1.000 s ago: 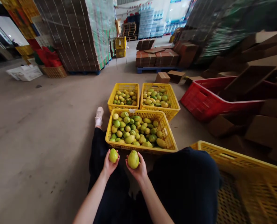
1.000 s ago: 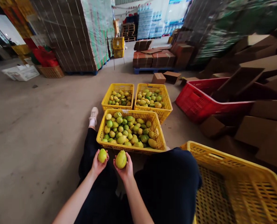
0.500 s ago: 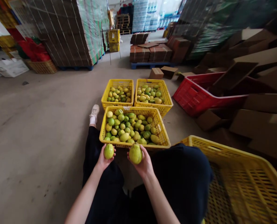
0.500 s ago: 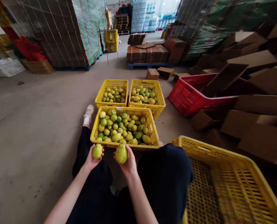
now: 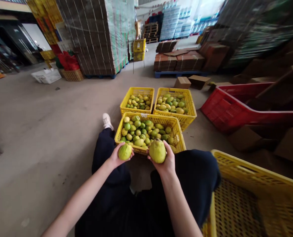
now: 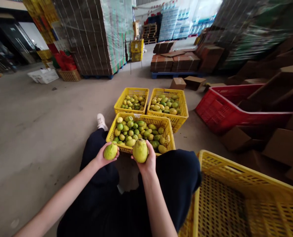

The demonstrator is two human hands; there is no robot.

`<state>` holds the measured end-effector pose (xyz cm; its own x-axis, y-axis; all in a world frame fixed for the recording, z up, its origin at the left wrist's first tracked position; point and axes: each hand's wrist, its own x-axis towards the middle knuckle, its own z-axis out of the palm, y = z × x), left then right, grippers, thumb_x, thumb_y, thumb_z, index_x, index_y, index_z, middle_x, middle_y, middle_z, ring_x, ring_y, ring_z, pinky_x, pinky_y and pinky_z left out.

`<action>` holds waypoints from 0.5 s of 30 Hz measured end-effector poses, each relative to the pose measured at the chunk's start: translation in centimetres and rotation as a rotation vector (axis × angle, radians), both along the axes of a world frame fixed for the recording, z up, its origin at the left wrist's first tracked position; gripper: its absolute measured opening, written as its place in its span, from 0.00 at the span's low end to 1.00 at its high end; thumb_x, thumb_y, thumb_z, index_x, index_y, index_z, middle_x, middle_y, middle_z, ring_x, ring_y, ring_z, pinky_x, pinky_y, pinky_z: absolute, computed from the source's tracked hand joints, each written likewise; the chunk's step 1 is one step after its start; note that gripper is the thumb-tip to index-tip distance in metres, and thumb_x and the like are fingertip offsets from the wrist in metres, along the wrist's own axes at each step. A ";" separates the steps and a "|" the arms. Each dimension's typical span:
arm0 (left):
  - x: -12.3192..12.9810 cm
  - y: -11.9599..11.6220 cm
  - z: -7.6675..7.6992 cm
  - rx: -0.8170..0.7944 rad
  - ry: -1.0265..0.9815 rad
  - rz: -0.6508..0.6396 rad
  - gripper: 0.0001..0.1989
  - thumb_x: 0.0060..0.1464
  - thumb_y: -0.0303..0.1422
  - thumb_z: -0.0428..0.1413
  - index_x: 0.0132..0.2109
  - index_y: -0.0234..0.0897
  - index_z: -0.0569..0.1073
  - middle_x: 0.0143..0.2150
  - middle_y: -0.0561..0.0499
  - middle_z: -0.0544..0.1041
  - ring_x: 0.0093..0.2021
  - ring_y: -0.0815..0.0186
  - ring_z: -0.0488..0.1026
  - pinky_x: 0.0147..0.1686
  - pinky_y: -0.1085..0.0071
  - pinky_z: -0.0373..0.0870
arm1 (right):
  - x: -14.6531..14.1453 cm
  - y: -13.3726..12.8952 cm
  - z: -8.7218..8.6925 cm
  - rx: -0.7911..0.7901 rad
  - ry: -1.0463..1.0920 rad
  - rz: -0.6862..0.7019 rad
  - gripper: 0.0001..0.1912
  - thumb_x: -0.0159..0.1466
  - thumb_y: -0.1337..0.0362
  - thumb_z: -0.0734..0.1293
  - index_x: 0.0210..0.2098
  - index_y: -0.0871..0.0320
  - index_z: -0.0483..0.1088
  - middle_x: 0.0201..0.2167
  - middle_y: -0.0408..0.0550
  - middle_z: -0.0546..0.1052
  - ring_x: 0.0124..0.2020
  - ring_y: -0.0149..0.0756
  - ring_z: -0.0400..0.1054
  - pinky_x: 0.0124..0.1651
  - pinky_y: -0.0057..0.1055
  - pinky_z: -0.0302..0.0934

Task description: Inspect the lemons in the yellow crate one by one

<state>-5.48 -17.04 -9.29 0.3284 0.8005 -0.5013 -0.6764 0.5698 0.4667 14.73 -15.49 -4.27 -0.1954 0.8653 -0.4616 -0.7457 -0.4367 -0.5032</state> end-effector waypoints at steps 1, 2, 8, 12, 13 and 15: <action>0.1 0.2 0.5 0.001 0.004 -0.002 0.21 0.60 0.42 0.48 0.37 0.25 0.74 0.27 0.39 0.76 0.24 0.63 0.75 0.22 0.73 0.69 | 0.1 -0.1 0.3 0.006 0.001 0.013 0.13 0.59 0.54 0.65 0.30 0.59 0.71 0.20 0.49 0.76 0.18 0.39 0.71 0.15 0.29 0.63; 0.2 0.5 1.0 -0.001 0.008 -0.002 0.21 0.61 0.42 0.47 0.38 0.25 0.74 0.27 0.39 0.76 0.24 0.63 0.74 0.21 0.73 0.68 | 0.3 -0.2 0.6 0.011 -0.002 0.020 0.14 0.60 0.54 0.64 0.30 0.59 0.72 0.20 0.49 0.76 0.18 0.38 0.71 0.16 0.29 0.62; 2.3 3.6 3.7 0.041 -0.054 -0.006 0.20 0.61 0.42 0.51 0.49 0.28 0.71 0.39 0.38 0.78 0.32 0.58 0.78 0.27 0.68 0.72 | 0.9 0.3 0.6 -0.017 -0.038 -0.016 0.12 0.60 0.55 0.66 0.32 0.59 0.72 0.22 0.49 0.77 0.19 0.38 0.72 0.17 0.29 0.64; 2.9 5.4 5.0 0.054 -0.102 0.010 0.17 0.62 0.39 0.50 0.51 0.32 0.71 0.41 0.42 0.78 0.39 0.56 0.78 0.34 0.64 0.74 | 0.5 1.2 0.3 -0.091 -0.083 -0.044 0.10 0.62 0.58 0.65 0.34 0.60 0.72 0.24 0.46 0.78 0.19 0.34 0.71 0.20 0.28 0.66; 2.9 5.9 5.2 0.046 -0.111 0.013 0.16 0.62 0.39 0.50 0.50 0.32 0.71 0.40 0.43 0.78 0.38 0.56 0.78 0.34 0.64 0.74 | 0.3 1.5 0.4 -0.100 -0.092 -0.042 0.11 0.62 0.58 0.65 0.34 0.60 0.72 0.24 0.45 0.78 0.19 0.34 0.71 0.21 0.28 0.66; 2.7 7.1 5.6 0.027 -0.121 0.020 0.16 0.61 0.40 0.51 0.46 0.31 0.73 0.38 0.43 0.78 0.38 0.56 0.78 0.34 0.64 0.74 | -0.1 2.5 0.9 -0.099 -0.110 -0.042 0.11 0.62 0.58 0.65 0.33 0.60 0.72 0.22 0.45 0.78 0.20 0.34 0.72 0.21 0.28 0.66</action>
<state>-2.83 -9.95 -3.67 0.3691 0.8200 -0.4375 -0.7395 0.5442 0.3962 14.67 -12.95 -3.40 -0.1038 0.8210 -0.5614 -0.7073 -0.4578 -0.5387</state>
